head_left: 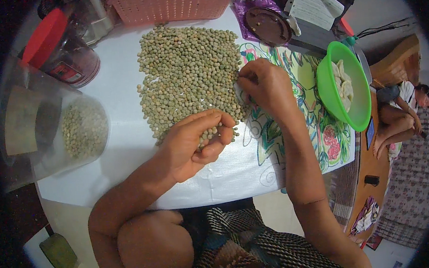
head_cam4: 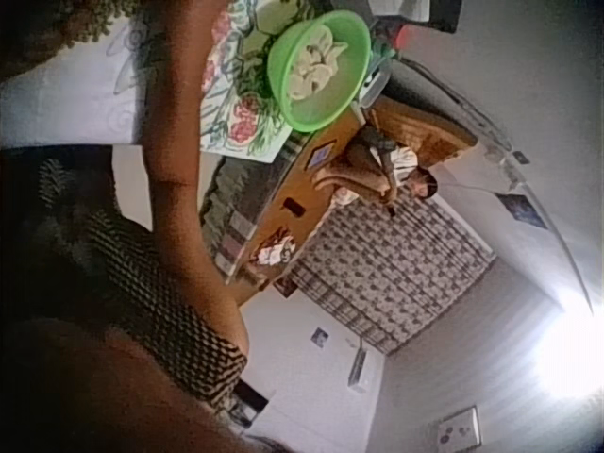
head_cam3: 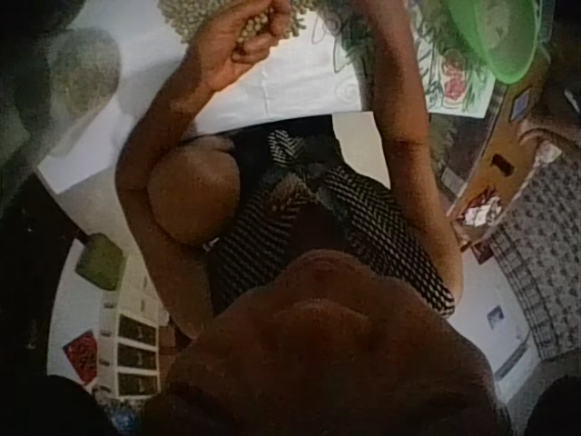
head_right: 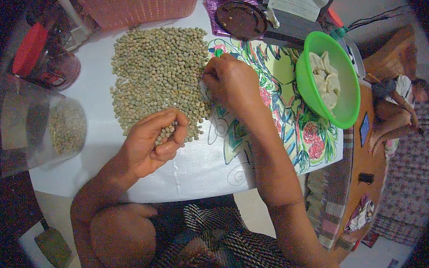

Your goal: The person sorts dried beans by hand, picking through a pile on the table and separating individual beans.

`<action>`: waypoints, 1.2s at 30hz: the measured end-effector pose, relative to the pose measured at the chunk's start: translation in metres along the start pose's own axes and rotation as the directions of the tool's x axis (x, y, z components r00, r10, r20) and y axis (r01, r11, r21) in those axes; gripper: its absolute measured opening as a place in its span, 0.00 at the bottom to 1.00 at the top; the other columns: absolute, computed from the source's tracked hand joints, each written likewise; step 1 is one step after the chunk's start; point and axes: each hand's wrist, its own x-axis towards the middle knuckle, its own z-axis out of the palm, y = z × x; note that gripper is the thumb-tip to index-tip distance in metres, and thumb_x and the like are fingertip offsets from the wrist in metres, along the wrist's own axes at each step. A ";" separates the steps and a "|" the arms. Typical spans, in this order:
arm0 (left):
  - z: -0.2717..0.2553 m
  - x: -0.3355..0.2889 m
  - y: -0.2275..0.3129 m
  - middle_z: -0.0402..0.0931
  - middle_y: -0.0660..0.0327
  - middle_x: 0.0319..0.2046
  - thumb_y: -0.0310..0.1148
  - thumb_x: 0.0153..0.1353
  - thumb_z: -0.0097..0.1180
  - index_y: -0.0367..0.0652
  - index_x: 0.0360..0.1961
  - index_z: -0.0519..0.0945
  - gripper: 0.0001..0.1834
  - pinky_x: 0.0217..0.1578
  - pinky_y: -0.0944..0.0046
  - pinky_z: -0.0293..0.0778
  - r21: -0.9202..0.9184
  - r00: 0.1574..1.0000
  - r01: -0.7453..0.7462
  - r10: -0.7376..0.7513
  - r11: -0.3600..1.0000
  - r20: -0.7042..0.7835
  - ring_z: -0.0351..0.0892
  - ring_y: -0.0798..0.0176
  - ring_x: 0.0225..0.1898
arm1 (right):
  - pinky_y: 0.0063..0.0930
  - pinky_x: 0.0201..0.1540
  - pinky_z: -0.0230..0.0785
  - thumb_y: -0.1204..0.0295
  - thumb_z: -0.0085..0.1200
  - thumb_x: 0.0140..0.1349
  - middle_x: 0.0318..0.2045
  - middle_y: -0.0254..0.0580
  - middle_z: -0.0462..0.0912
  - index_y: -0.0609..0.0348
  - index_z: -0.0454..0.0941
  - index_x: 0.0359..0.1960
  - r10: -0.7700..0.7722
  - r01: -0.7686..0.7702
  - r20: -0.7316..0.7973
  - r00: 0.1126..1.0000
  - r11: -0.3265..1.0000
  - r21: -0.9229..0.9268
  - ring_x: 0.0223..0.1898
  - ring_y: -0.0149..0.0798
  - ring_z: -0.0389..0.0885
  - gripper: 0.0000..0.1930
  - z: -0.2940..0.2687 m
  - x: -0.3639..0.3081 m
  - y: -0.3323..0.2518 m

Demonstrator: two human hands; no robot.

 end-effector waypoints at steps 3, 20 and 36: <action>0.000 0.001 -0.001 0.66 0.61 0.21 0.34 0.60 0.37 0.39 0.32 0.68 0.10 0.08 0.81 0.51 -0.008 1.000 0.005 -0.005 1.000 -0.014 0.57 0.76 0.11 | 0.32 0.27 0.66 0.74 0.54 0.43 0.21 0.43 0.76 0.62 0.74 0.25 -0.012 0.011 -0.012 1.000 0.996 -0.089 0.23 0.44 0.76 0.07 -0.001 0.000 -0.002; -0.005 0.001 -0.001 0.67 0.60 0.24 0.34 0.60 0.36 0.36 0.35 0.68 0.12 0.10 0.80 0.49 -0.018 1.000 -0.011 0.011 1.000 0.018 0.57 0.75 0.14 | 0.15 0.26 0.64 0.78 0.51 0.49 0.20 0.29 0.73 0.63 0.72 0.25 -0.122 -0.144 0.249 0.961 0.547 0.824 0.22 0.20 0.70 0.02 -0.032 -0.010 -0.035; -0.001 0.000 0.000 0.65 0.62 0.21 0.36 0.61 0.36 0.39 0.30 0.67 0.12 0.08 0.82 0.50 0.016 1.000 0.018 -0.018 1.000 -0.006 0.57 0.77 0.12 | 0.26 0.25 0.64 0.76 0.53 0.42 0.18 0.39 0.74 0.61 0.72 0.26 -0.021 -0.045 0.466 0.885 0.990 0.131 0.20 0.32 0.73 0.08 -0.040 -0.010 -0.003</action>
